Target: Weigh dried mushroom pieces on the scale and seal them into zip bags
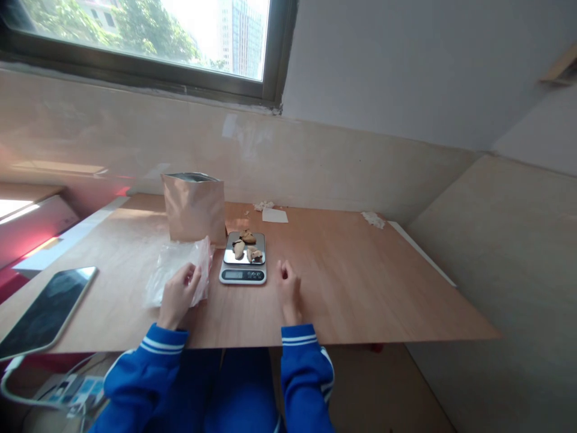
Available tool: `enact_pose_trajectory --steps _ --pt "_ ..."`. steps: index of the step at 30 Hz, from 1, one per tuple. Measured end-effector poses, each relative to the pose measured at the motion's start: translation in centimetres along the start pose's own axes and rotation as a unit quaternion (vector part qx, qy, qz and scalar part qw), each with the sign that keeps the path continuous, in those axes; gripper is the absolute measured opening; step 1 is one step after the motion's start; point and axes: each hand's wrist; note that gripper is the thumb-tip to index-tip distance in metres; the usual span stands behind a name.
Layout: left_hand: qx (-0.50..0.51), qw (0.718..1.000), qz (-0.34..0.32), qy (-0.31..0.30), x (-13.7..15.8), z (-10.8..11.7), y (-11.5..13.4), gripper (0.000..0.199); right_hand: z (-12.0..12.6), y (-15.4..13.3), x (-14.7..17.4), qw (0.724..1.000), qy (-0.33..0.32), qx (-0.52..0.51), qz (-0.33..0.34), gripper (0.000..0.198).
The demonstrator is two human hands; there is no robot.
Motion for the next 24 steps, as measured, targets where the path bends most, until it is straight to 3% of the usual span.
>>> enact_pose_trajectory --steps 5,8,12,15,21,24 --pt "0.094 0.988 -0.112 -0.054 0.8 0.7 2.2 0.033 -4.5 -6.4 2.6 0.972 -0.198 -0.130 0.017 0.039" --pt "0.111 0.984 -0.126 -0.063 1.0 1.0 2.6 0.033 -5.8 -9.0 3.3 0.948 -0.245 -0.203 0.003 0.036" --pt "0.110 0.984 -0.128 -0.053 1.0 1.2 2.4 0.033 -6.0 -10.2 3.5 0.926 -0.259 -0.274 -0.017 0.038" --pt "0.101 0.987 -0.120 -0.024 0.8 1.3 2.1 0.032 -6.4 -10.6 3.7 0.920 -0.268 -0.284 -0.025 0.029" --pt "0.066 0.992 -0.102 0.014 -0.9 1.6 1.0 0.028 -9.1 -11.6 3.6 0.931 -0.242 -0.272 -0.018 0.021" --pt "0.065 0.992 -0.101 0.034 -1.9 2.2 0.7 0.025 -9.5 -11.5 3.1 0.946 -0.196 -0.258 -0.019 0.020"
Point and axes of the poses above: each hand's wrist, its own x-axis away from the middle knuckle, its own z-axis out of the back of the hand, y = z × x, and after that the axes turned 9 degrees about -x, right-handed
